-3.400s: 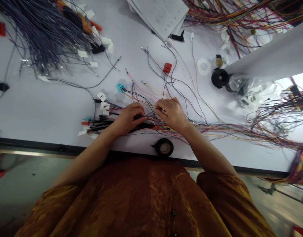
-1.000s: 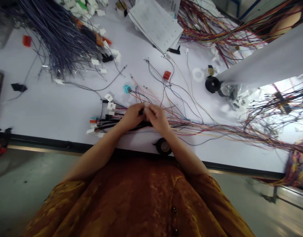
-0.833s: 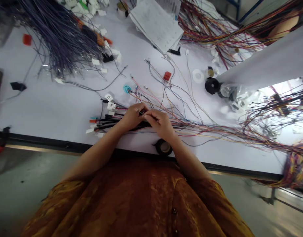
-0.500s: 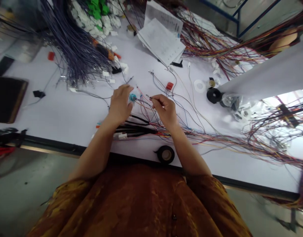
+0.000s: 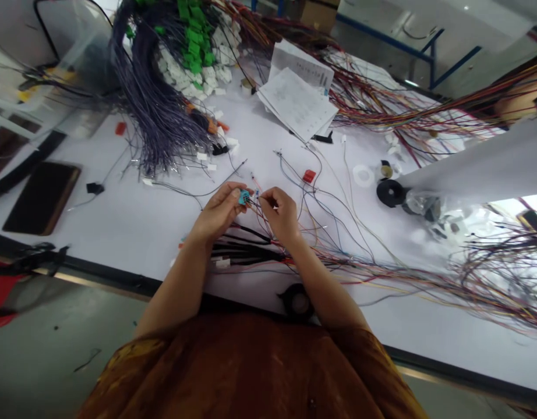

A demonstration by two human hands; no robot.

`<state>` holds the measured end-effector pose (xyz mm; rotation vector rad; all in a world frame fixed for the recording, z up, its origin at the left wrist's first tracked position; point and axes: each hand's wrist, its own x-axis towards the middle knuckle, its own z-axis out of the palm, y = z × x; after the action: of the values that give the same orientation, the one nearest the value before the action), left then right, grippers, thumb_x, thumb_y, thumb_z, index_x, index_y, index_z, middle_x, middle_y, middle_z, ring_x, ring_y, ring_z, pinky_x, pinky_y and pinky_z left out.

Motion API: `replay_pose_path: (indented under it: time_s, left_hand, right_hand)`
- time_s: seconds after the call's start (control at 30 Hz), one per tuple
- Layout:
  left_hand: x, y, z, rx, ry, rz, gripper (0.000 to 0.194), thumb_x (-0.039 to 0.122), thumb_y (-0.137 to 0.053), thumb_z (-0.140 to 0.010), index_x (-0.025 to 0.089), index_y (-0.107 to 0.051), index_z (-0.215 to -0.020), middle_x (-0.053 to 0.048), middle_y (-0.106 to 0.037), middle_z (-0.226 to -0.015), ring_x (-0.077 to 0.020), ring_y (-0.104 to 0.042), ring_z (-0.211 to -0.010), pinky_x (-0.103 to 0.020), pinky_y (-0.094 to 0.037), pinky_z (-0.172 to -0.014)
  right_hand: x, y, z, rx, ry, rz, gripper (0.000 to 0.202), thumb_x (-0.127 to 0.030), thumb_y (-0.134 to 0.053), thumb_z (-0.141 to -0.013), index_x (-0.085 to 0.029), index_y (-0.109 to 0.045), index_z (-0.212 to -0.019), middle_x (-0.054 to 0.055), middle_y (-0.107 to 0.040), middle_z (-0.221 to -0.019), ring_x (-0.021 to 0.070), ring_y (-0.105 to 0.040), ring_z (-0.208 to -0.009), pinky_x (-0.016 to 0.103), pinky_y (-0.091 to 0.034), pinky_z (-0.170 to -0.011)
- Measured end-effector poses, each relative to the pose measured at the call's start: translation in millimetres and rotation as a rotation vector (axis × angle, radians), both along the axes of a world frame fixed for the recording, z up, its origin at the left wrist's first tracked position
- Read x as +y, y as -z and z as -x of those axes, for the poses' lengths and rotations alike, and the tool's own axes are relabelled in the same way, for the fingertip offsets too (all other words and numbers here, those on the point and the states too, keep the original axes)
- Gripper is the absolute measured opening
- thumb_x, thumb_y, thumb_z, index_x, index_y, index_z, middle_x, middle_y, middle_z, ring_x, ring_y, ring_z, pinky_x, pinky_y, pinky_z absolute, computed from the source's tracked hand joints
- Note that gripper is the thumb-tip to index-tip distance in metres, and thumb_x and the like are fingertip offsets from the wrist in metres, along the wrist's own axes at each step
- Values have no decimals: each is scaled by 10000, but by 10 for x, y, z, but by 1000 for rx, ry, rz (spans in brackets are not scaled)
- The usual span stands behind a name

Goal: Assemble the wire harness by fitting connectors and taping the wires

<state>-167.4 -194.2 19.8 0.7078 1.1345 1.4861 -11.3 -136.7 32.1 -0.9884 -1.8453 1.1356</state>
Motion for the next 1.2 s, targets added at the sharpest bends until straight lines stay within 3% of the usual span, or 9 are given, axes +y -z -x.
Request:
replay_pose_path:
  time_s: [0.13, 0.37, 0.6, 0.83, 0.97, 1.2]
  left_hand:
    - [-4, 62, -68, -61, -81, -28, 317, 457, -731, -811, 191, -599, -921, -56, -702, -971, -89, -603, -696, -213, -497, -643]
    - [-38, 46, -77, -49, -80, -23, 341, 486, -728, -807, 197, -578, -907, -39, -702, -932, -81, -580, -645, -209, -481, -604]
    - [-71, 84, -88, 133, -52, -29, 302, 488, -669, -854, 204, -587, -915, -46, -679, -960, -106, -583, -705, -233, -480, -615]
    - [-108, 84, -99, 259, -91, -32, 240, 434, -662, -877, 200, -616, -903, -32, -683, -923, -99, -572, -662, -238, -477, -600]
    - [-126, 119, -113, 376, -49, -44, 183, 386, -640, -907, 211, -636, -961, 3, -680, -874, -95, -553, -645, -234, -464, -599]
    - [-96, 126, -256, 247, -172, -61, 173, 377, -648, -893, 209, -611, -876, 17, -692, -848, -93, -544, -641, -217, -458, -592]
  right_hand:
    - [-48, 42, 4, -46, -28, -86, 148, -220, -538, -880, -204, -511, -735, -21, -525, -718, 109, -476, -667, 255, -394, -655]
    - [-88, 34, 15, -60, -69, -199, 155, -198, -519, -913, -208, -507, -759, -8, -529, -760, 115, -483, -696, 256, -390, -671]
    - [-129, -49, 29, -285, -117, -190, 180, -227, -489, -938, -217, -494, -757, 25, -553, -812, 145, -502, -751, 268, -383, -684]
    - [-106, 3, -8, -243, -140, -113, 150, -250, -493, -942, -225, -525, -798, 20, -604, -846, 134, -559, -801, 266, -448, -766]
    - [-108, 5, -51, -274, -147, -70, 175, -246, -479, -950, -262, -548, -790, 10, -640, -911, 139, -609, -854, 273, -499, -807]
    - [-196, -20, -47, -328, -49, -106, 216, -234, -472, -927, -278, -609, -767, -30, -665, -874, 103, -658, -855, 221, -524, -776]
